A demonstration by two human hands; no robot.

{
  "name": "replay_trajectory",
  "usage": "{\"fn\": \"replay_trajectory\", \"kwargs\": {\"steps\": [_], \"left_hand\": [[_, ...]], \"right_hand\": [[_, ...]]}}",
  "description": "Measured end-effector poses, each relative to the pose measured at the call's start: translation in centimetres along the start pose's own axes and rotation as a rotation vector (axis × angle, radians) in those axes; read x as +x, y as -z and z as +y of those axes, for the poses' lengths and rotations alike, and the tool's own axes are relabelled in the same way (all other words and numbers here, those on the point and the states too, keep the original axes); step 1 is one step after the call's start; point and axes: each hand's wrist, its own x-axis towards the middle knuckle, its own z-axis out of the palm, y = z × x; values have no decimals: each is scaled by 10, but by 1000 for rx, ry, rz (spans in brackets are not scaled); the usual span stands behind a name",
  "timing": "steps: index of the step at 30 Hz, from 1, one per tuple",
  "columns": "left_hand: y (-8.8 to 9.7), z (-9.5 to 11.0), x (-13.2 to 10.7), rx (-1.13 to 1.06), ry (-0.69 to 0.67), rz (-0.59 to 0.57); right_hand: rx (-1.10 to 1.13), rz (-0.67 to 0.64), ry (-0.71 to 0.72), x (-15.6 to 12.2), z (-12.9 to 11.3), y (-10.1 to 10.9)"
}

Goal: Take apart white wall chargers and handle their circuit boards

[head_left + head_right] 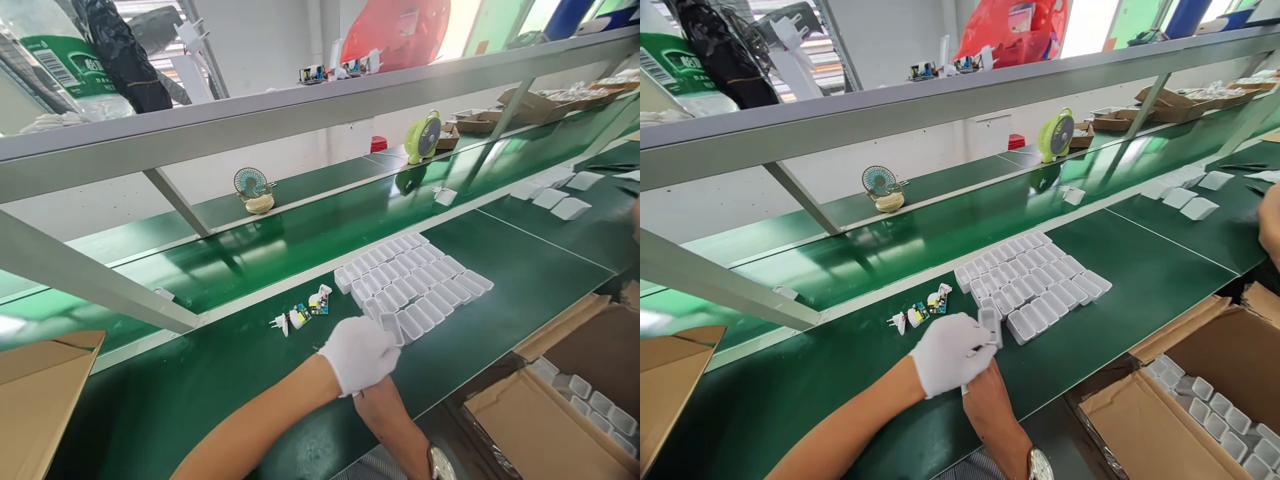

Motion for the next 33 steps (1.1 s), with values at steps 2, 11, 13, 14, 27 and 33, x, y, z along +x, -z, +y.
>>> {"fn": "replay_trajectory", "kwargs": {"steps": [2, 11, 13, 14, 27, 33], "left_hand": [[24, -18, -33, -51, 89, 127], [-2, -130, -208, 4, 761, 433], [-15, -133, -224, 40, 814, 366], [-20, -132, -229, 49, 823, 359], [-33, -121, -251, -115, 745, 450], [-35, -125, -257, -157, 730, 456]], "right_hand": [[-182, 61, 87, 0, -2, 6], [-435, -47, 347, 45, -42, 19], [-455, -152, 410, 67, -52, 7], [-471, -219, 445, 80, -56, -1], [-578, -606, 527, 144, -95, -61], [-548, -528, 316, 90, -88, -5]]}}
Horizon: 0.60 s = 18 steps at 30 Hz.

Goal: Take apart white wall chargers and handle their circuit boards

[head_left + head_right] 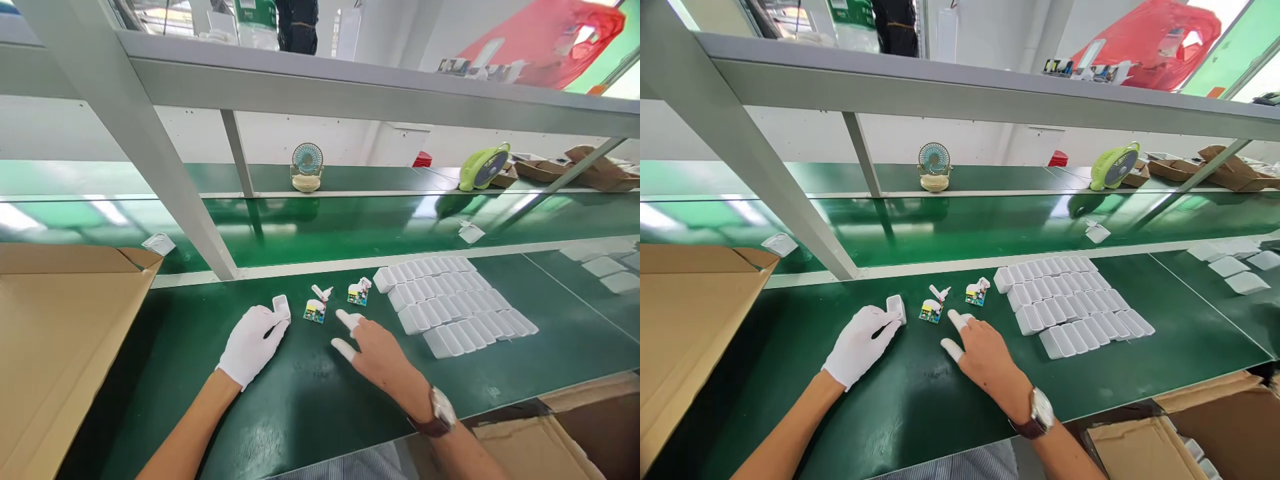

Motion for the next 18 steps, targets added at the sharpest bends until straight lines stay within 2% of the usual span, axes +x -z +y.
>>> {"fn": "replay_trajectory", "kwargs": {"steps": [4, 8, 13, 16, 18], "left_hand": [[-6, 3, -1, -67, -47, 29], [-10, 14, -2, -62, 8, 10], [-10, 18, -1, -28, 130, 43], [-9, 14, 0, 0, 207, 159], [-7, 17, -2, -9, 202, 244]], "right_hand": [[-123, -2, -230, -53, 42, -2], [-107, -5, -282, -81, 64, -19], [-19, 143, -193, -73, 61, -32], [28, 205, -144, -60, 50, -26], [99, 246, -131, -50, 38, -17]]}}
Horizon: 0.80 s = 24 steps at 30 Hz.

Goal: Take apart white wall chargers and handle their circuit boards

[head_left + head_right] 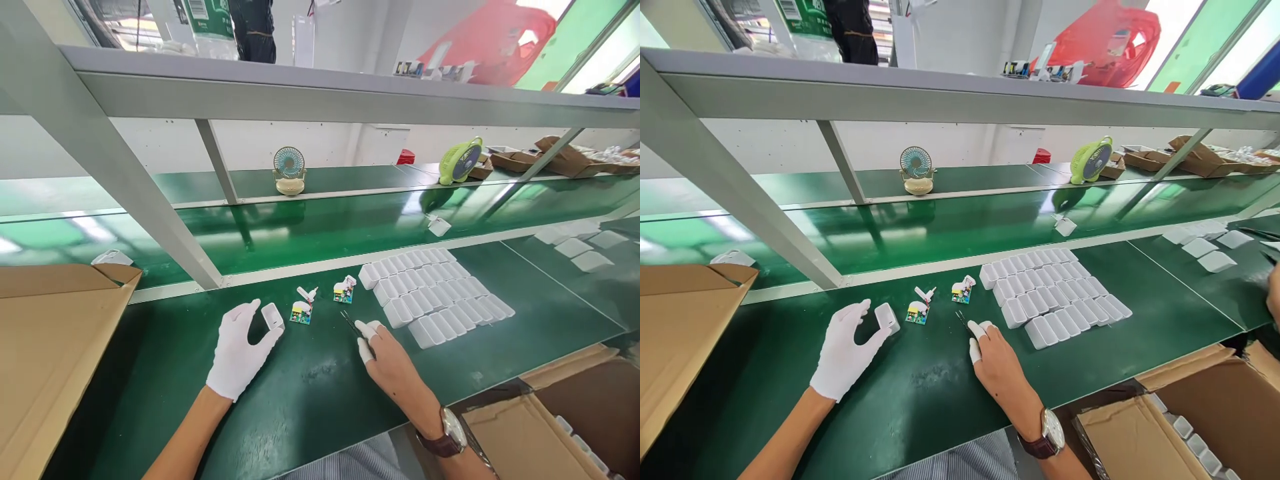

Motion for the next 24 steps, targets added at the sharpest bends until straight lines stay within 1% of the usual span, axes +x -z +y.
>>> {"fn": "replay_trajectory", "kwargs": {"steps": [1, 2, 3, 4, 5, 7, 9, 10, 11, 12, 13, 14, 16, 17, 19, 20, 22, 24], "left_hand": [[2, 5, -3, -22, -34, 4], [4, 12, -6, -57, -78, -18], [6, 21, -11, -103, -116, -65], [8, 32, -15, -164, -139, -138], [9, 43, -20, -243, -119, -194], [10, 62, -25, -382, -32, -307], [14, 69, -25, -477, 67, -339], [17, 66, -23, -508, 103, -331], [22, 59, -19, -521, 132, -309], [28, 47, -14, -505, 158, -273], [36, 31, -8, -449, 173, -233], [43, 11, -1, -363, 201, -180], [59, -35, 10, -9, 249, -68], [67, -58, 14, 63, 272, -44], [79, -99, 17, 135, 321, -42], [85, -117, 16, 163, 353, -47], [92, -142, 11, 210, 399, -57], [94, -157, 4, 254, 419, -47]], "right_hand": [[57, 17, 4, 5, -10, 3], [120, 34, 12, 11, -21, 5], [184, 48, 27, 17, -33, 7], [244, 62, 49, 22, -46, 8], [299, 72, 78, 27, -58, 8], [392, 73, 177, 36, -82, 8], [449, 53, 318, 44, -97, 5], [457, 49, 384, 49, -100, 3], [441, 48, 438, 54, -99, 0], [398, 44, 477, 60, -96, -4], [334, 34, 504, 67, -90, -8], [252, 15, 524, 75, -82, -13], [85, -47, 576, 90, -65, -25], [21, -75, 599, 97, -58, -31], [-57, -121, 626, 108, -47, -42], [-74, -148, 635, 112, -44, -46], [-80, -200, 647, 116, -44, -50], [-78, -228, 627, 116, -47, -51]]}}
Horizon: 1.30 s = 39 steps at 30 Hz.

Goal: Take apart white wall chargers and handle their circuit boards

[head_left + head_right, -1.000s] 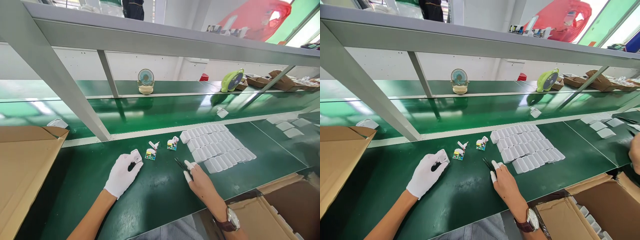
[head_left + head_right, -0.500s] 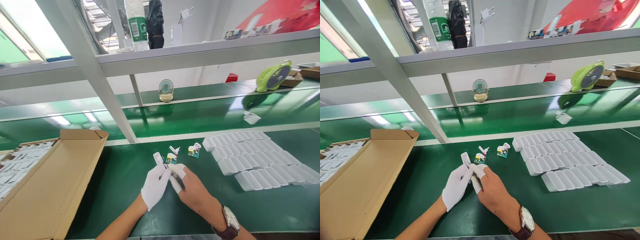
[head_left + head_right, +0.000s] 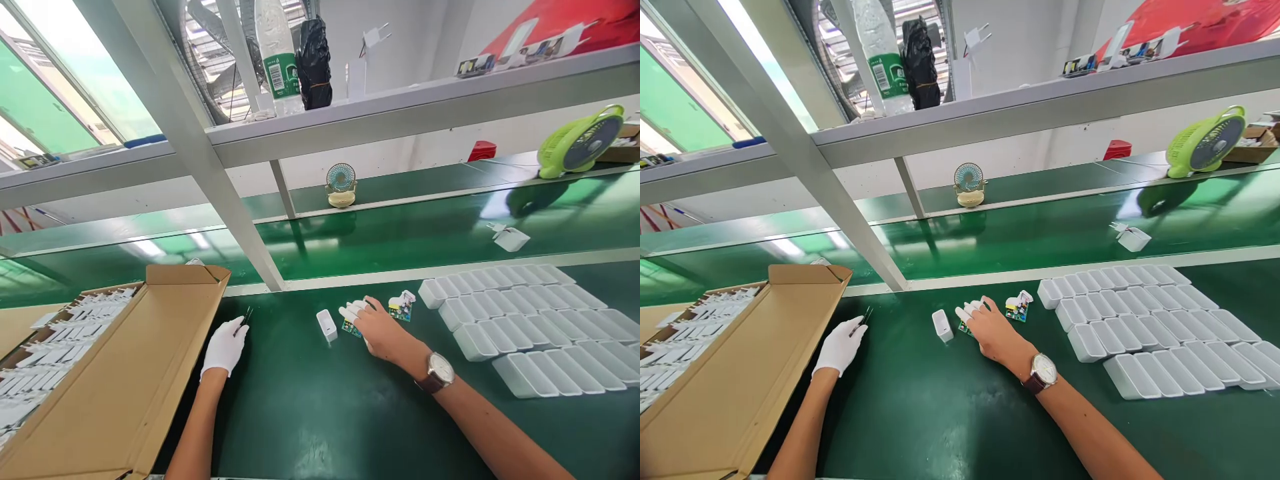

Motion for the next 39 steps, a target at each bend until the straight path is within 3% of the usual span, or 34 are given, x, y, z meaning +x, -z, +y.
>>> {"fn": "replay_trajectory", "kwargs": {"steps": [7, 13, 20, 22, 25, 30, 33, 36, 39], "left_hand": [[-12, -16, -2, 81, 20, 97], [-9, -18, -2, 122, 9, 145], [-6, -11, -3, 174, 14, 116], [-3, 4, -6, 200, -3, 142], [-5, 46, -20, 124, -103, 115], [-39, 130, -47, -209, -344, -326], [-65, 168, -46, -310, -401, -441], [-80, 193, -37, -459, -421, -411], [-84, 202, -37, -526, -405, -239]], "right_hand": [[44, 71, -102, -13, -11, 0], [66, 40, -113, -26, -12, -7], [52, 63, -187, -25, -16, -12], [65, 71, -200, -25, -16, -13], [82, 85, -217, -26, -17, -15], [103, 86, -240, -23, -18, -16], [127, 92, -263, -22, -16, -14], [175, 141, -301, -24, -15, -6], [225, 220, -349, -28, -11, 4]]}}
